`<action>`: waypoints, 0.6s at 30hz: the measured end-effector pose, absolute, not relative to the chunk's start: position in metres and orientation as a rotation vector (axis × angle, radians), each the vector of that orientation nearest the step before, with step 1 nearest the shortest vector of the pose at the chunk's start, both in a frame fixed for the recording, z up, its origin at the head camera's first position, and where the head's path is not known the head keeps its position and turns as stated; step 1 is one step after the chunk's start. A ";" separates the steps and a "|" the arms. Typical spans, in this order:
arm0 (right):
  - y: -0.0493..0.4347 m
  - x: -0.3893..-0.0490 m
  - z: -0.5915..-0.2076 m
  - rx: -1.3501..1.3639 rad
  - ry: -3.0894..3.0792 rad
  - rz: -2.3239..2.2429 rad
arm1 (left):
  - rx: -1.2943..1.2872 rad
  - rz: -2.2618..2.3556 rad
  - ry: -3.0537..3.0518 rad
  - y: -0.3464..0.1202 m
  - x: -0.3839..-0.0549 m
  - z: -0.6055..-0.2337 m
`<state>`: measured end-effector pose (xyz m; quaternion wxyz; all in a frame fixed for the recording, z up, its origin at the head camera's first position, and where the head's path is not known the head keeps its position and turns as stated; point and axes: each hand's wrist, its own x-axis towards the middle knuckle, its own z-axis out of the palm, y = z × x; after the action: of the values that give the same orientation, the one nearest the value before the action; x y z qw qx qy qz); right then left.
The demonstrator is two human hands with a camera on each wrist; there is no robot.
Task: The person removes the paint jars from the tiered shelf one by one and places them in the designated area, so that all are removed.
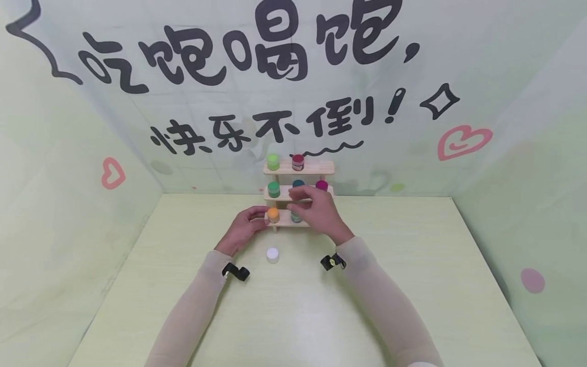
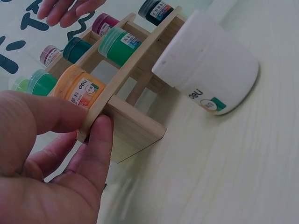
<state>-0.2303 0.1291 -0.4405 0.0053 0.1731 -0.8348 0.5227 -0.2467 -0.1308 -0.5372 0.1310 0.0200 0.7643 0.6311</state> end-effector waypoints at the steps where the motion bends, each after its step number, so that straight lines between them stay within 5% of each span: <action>1: 0.130 -0.233 -0.439 0.530 -2.608 1.632 | 0.055 1.840 2.214 -0.131 -0.246 -0.537; 18: 0.140 -0.277 -0.414 0.346 -2.463 1.557 | 0.048 1.866 2.185 -0.130 -0.247 -0.536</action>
<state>-0.2770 0.1401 -0.4139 0.1036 0.1174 -0.8348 0.5278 -0.2470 -0.1302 -0.5361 0.1337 0.0166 0.7535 0.6435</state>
